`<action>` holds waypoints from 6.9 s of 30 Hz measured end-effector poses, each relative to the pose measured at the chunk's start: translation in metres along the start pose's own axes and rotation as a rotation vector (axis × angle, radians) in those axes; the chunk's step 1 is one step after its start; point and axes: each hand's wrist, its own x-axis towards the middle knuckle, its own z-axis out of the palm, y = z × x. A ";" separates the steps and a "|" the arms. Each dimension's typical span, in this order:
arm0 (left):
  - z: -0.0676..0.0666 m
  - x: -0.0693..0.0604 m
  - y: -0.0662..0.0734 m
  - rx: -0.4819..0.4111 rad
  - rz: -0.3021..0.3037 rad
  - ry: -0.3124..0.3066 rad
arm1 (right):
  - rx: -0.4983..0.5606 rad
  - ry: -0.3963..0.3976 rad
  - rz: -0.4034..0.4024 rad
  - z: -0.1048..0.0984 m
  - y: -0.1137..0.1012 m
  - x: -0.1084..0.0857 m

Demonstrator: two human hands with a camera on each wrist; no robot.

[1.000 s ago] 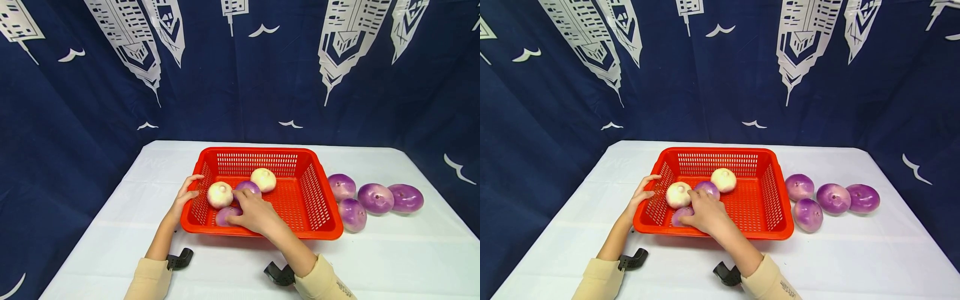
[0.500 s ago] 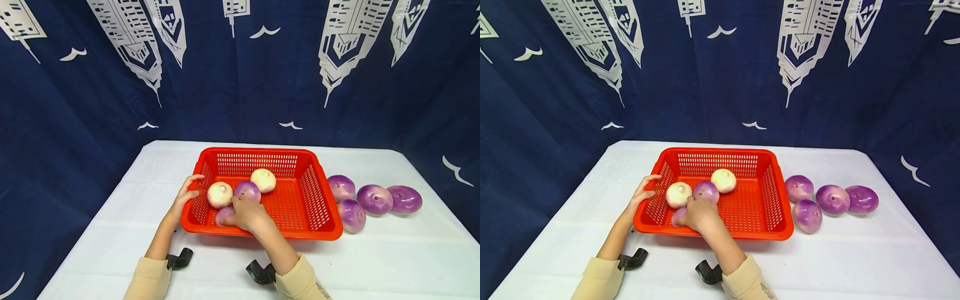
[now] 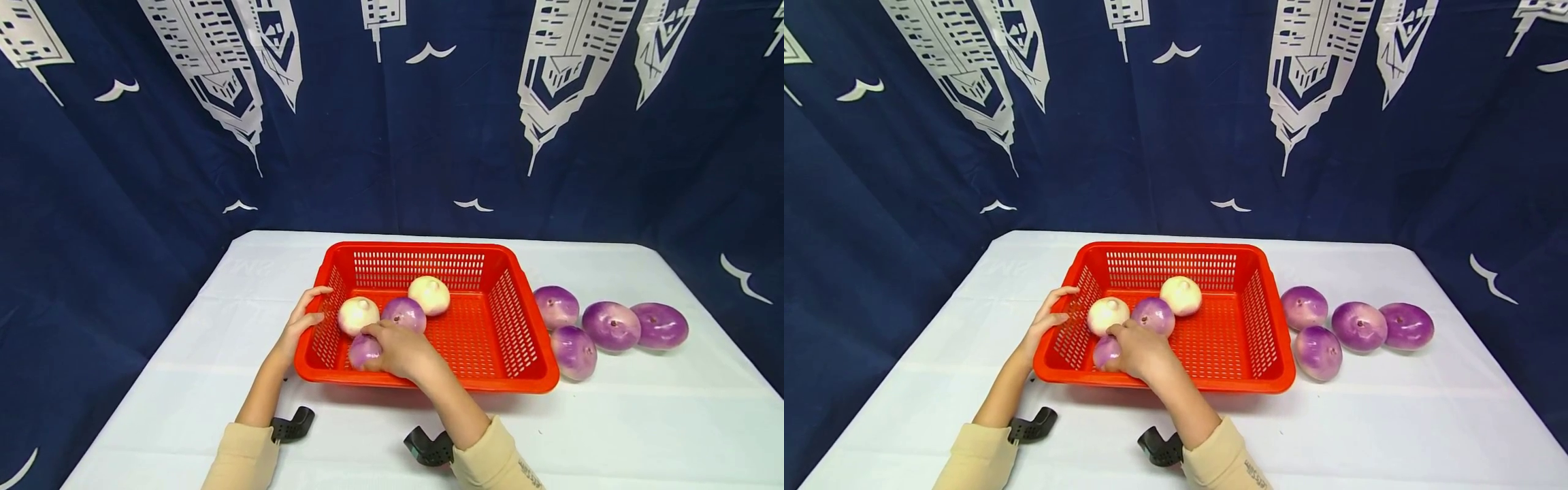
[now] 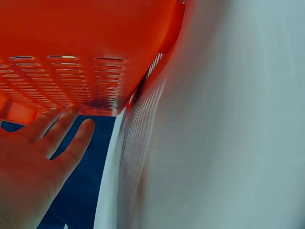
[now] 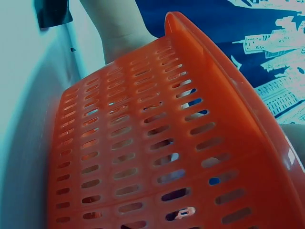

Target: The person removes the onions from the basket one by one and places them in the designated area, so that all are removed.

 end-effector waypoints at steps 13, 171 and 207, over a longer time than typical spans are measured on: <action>0.001 0.000 0.000 0.033 0.005 0.012 | 0.041 0.175 -0.050 -0.002 0.000 -0.009; 0.000 0.000 0.001 0.007 -0.023 0.016 | 0.185 0.654 0.488 -0.029 0.251 -0.200; 0.000 -0.001 0.002 0.008 -0.032 0.026 | 0.150 0.878 0.391 -0.032 0.216 -0.189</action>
